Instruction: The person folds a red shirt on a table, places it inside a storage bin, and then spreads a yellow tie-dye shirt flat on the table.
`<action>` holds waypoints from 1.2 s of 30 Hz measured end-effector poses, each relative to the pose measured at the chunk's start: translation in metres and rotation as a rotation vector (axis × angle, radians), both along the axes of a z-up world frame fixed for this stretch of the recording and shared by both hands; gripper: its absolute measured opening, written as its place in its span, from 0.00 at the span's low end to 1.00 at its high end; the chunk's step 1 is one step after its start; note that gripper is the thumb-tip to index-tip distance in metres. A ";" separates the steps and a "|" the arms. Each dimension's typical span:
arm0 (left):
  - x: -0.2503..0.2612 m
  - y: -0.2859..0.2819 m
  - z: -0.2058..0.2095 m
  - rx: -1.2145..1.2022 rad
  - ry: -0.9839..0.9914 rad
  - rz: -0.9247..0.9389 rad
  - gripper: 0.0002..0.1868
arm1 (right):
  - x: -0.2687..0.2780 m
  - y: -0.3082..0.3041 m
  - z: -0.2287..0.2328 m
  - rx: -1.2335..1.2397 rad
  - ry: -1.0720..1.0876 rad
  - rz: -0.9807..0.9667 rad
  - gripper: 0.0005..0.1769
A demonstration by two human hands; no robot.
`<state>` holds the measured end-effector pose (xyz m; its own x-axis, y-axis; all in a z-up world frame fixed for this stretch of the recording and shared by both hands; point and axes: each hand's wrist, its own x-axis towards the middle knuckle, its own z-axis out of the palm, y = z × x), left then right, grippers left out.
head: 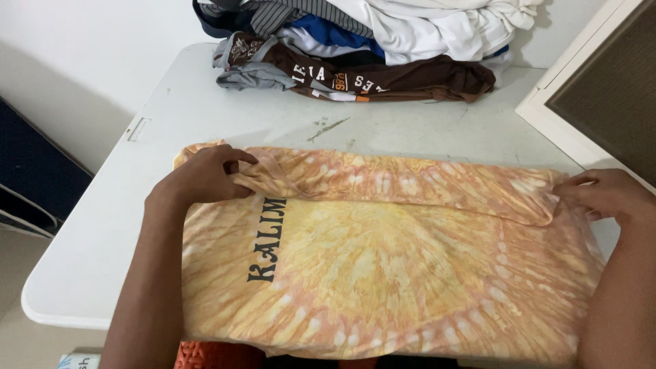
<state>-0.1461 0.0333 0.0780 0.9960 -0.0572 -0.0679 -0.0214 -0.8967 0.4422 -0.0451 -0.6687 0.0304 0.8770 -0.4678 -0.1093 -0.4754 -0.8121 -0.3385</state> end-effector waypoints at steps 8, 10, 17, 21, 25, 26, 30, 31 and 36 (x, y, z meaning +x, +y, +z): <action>-0.005 -0.013 0.005 -0.021 -0.047 -0.053 0.40 | -0.001 0.019 0.005 0.041 0.049 -0.010 0.35; -0.007 -0.021 0.012 0.016 -0.059 -0.079 0.41 | 0.005 0.011 -0.005 0.080 0.026 -0.038 0.35; -0.002 -0.060 -0.007 0.032 -0.485 -0.257 0.20 | 0.024 -0.039 -0.020 -0.048 0.065 -0.005 0.31; 0.008 -0.077 -0.030 0.054 -0.449 -0.293 0.14 | 0.019 0.000 0.004 -0.246 0.008 0.033 0.27; 0.022 -0.079 -0.038 0.107 -0.441 -0.238 0.12 | -0.003 0.108 0.046 -0.167 -0.002 0.229 0.23; 0.026 -0.081 -0.039 0.127 -0.417 -0.218 0.11 | -0.009 0.141 0.052 -0.113 0.029 0.246 0.23; 0.037 -0.096 -0.047 0.255 -0.377 -0.145 0.12 | -0.038 0.253 0.052 -0.039 -0.079 0.517 0.17; 0.041 -0.101 -0.047 0.300 -0.388 -0.130 0.12 | -0.042 0.276 0.049 -0.020 -0.085 0.545 0.14; 0.031 -0.113 -0.062 0.307 -0.469 0.006 0.13 | -0.058 0.357 0.023 -0.002 -0.402 0.830 0.11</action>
